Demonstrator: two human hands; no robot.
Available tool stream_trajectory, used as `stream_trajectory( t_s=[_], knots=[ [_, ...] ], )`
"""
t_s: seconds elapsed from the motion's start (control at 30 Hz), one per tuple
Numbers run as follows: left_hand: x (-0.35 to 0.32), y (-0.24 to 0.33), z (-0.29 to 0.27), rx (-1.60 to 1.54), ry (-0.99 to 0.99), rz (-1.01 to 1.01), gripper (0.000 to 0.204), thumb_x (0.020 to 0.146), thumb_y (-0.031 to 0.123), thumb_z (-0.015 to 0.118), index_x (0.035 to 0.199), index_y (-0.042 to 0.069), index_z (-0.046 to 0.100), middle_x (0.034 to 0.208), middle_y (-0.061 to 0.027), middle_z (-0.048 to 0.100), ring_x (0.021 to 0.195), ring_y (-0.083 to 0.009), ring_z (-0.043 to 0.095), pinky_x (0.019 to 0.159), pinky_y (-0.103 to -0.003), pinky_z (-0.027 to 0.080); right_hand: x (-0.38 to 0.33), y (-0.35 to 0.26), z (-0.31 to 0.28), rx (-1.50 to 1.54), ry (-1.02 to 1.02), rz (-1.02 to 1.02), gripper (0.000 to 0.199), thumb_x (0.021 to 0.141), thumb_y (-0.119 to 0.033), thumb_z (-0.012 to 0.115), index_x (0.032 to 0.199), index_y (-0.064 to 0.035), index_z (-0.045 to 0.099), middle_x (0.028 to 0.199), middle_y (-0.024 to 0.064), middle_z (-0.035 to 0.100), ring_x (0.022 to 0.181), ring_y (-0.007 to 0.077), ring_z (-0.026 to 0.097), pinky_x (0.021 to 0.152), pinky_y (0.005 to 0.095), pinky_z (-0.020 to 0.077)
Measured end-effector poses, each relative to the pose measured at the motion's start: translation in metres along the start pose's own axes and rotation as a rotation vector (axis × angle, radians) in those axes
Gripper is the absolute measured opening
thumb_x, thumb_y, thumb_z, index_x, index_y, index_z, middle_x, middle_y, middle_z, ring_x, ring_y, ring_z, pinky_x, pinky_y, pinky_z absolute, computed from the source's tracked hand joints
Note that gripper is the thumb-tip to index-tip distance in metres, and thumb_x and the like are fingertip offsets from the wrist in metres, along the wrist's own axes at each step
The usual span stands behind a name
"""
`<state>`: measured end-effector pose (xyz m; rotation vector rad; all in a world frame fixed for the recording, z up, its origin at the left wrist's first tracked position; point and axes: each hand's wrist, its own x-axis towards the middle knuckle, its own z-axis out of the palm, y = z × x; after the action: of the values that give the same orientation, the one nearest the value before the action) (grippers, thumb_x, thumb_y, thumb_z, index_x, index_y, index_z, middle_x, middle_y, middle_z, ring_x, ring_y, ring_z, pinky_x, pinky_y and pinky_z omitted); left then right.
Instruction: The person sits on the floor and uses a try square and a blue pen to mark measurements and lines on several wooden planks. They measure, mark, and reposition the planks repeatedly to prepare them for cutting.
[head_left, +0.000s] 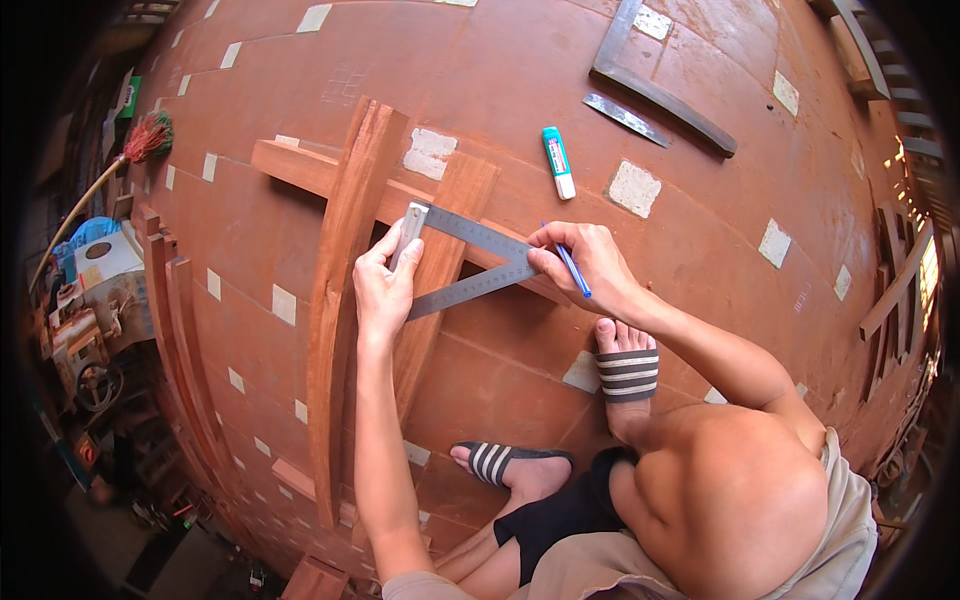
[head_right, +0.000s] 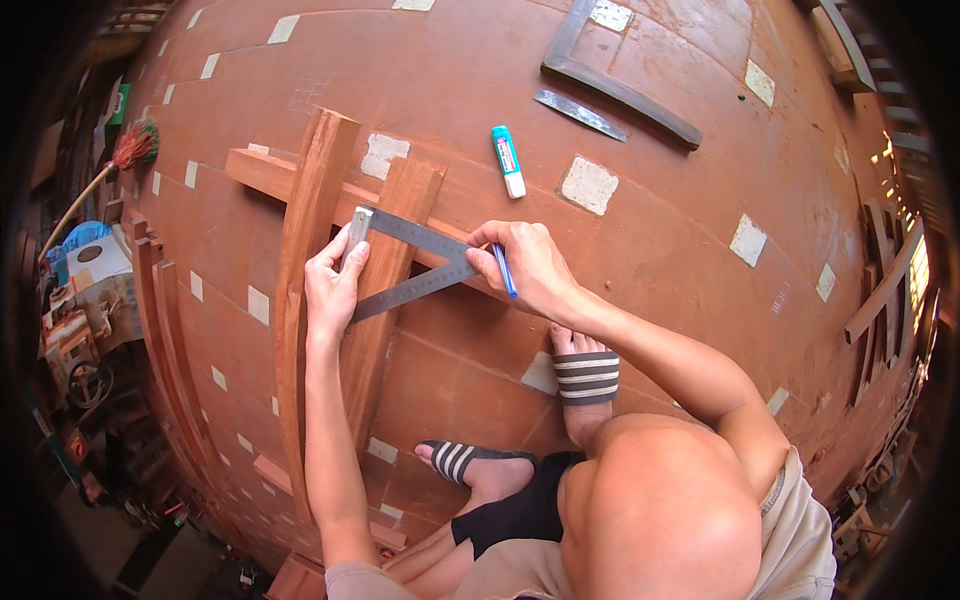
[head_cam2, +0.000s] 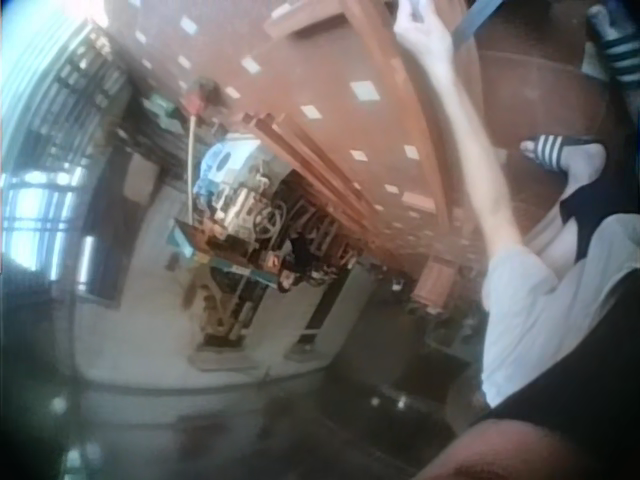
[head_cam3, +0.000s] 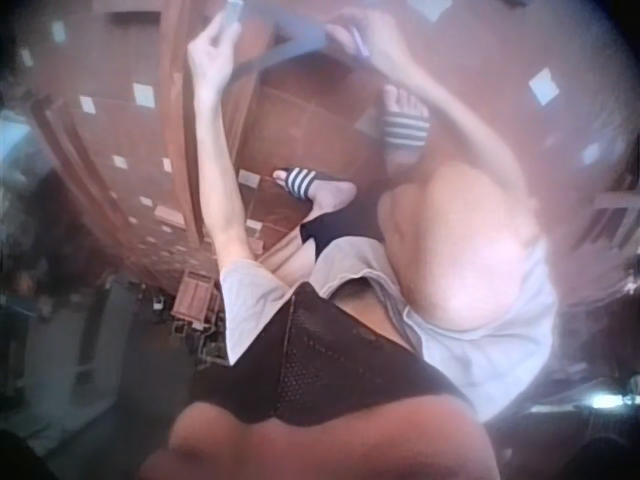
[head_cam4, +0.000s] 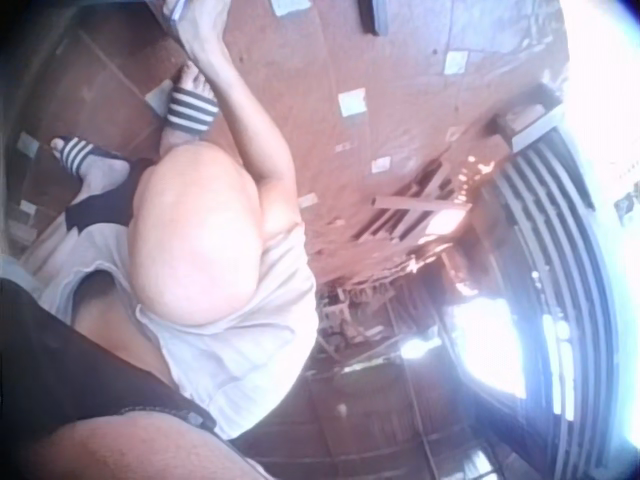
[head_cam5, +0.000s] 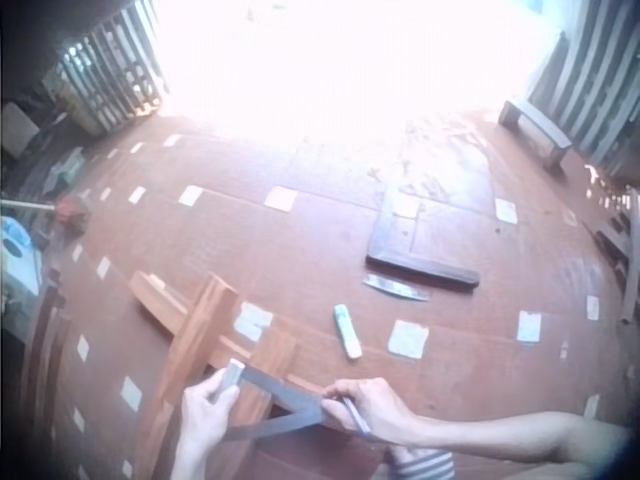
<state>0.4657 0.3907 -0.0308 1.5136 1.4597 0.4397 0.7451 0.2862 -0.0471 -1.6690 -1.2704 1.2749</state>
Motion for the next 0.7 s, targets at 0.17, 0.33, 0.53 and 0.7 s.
stream_trajectory(
  t_s=[0.17,0.33,0.53,0.7],
  knots=[
    [0.002,-0.001,0.001,0.019,0.001,0.032,0.048,0.107,0.015,0.074,0.149,-0.006,0.065,0.136,-0.0131,0.077,0.124,-0.0134,0.067,0.11,-0.032,0.051,0.0,-0.005,-0.001,-0.015,-0.004,0.023,0.024,0.097,-0.018,0.073,0.108,0.0022,0.08,0.078,0.0194,0.077,0.065,0.0278,0.075,0.065,0.0398,0.059],
    [0.001,-0.002,0.001,-0.006,-0.001,0.037,0.048,0.106,0.014,0.075,0.148,-0.007,0.065,0.137,-0.0129,0.076,0.124,-0.0135,0.067,0.112,-0.032,0.05,-0.001,0.0,0.0,-0.005,-0.002,0.01,0.023,0.098,-0.018,0.072,0.108,0.0011,0.08,0.077,0.0172,0.076,0.066,0.0257,0.074,0.066,0.0392,0.0586],
    [0.001,0.001,0.001,0.002,-0.006,0.012,0.048,0.106,0.012,0.074,0.149,-0.006,0.064,0.138,-0.013,0.075,0.125,-0.0132,0.066,0.112,-0.032,0.051,-0.001,-0.008,-0.004,-0.03,-0.026,0.047,0.025,0.099,-0.019,0.072,0.111,0.0007,0.08,0.083,0.0199,0.078,0.072,0.0302,0.077,0.07,0.042,0.06],
    [0.001,-0.003,0.004,-0.01,0.01,0.083,0.047,0.106,0.012,0.073,0.148,-0.006,0.065,0.134,-0.0139,0.078,0.12,-0.0126,0.069,0.107,-0.031,0.052,0.01,-0.002,-0.009,0.01,0.117,-0.071,0.035,0.103,-0.027,0.069,0.124,-0.0004,0.078,0.088,0.0198,0.078,0.082,0.0326,0.077,0.079,0.0441,0.0595]
  ],
)
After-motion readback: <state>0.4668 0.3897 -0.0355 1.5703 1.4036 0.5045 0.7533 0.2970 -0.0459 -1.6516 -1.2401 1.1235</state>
